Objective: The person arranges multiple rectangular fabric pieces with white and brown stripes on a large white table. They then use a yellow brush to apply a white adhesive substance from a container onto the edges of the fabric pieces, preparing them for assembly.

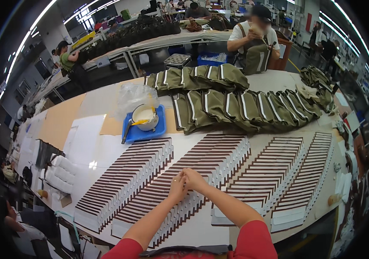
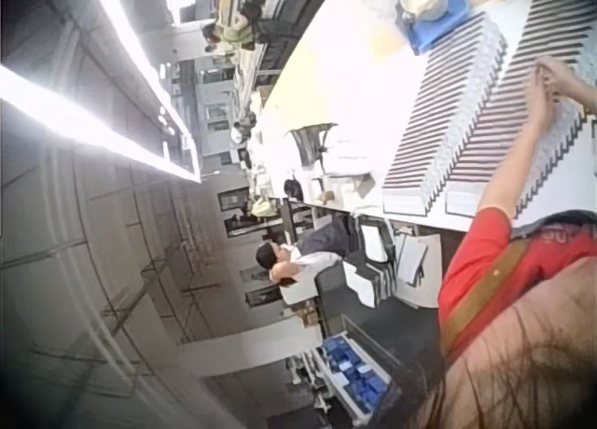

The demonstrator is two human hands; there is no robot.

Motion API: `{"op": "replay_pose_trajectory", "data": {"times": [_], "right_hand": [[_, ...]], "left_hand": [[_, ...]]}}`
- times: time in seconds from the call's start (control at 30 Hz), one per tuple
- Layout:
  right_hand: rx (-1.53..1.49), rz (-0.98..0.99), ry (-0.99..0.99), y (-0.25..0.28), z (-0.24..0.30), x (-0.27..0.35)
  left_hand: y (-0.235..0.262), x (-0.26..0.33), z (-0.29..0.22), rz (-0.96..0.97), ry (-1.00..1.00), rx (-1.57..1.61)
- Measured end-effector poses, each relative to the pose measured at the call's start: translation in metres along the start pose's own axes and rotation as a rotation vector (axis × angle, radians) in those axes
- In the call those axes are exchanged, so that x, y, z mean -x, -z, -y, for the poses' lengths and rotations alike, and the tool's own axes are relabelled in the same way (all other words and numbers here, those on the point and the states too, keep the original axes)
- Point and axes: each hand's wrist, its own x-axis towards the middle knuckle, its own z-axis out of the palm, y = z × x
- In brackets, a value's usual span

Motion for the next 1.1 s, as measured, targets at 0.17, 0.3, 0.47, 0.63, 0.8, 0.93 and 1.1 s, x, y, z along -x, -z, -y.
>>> {"op": "replay_pose_trajectory", "data": {"times": [0.17, 0.3, 0.47, 0.63, 0.8, 0.93, 1.1], "right_hand": [[0.374, 0.194, -0.173, -0.008, 0.033, -0.098], [0.397, 0.014, 0.098, -0.041, 0.026, -0.194], [0.450, -0.051, 0.154, -0.099, 0.048, -0.288], [0.556, -0.104, 0.083, -0.121, 0.036, -0.338], [-0.202, -0.141, -0.148, -0.081, 0.042, -0.351], [-0.516, -0.176, -0.222, -0.059, 0.038, -0.326], [-0.566, -0.367, -0.186, -0.064, 0.020, -0.281]], "left_hand": [[-0.015, -0.014, 0.033, 0.122, 0.024, -0.219], [-0.010, -0.013, 0.030, 0.082, 0.009, -0.183], [-0.003, -0.015, 0.038, 0.174, 0.064, -0.163], [-0.006, -0.014, 0.043, 0.111, 0.063, -0.066], [-0.009, -0.013, 0.044, 0.087, 0.061, -0.078], [-0.010, -0.014, 0.041, 0.078, 0.048, -0.081], [-0.009, -0.013, 0.040, 0.097, 0.054, -0.101]]}}
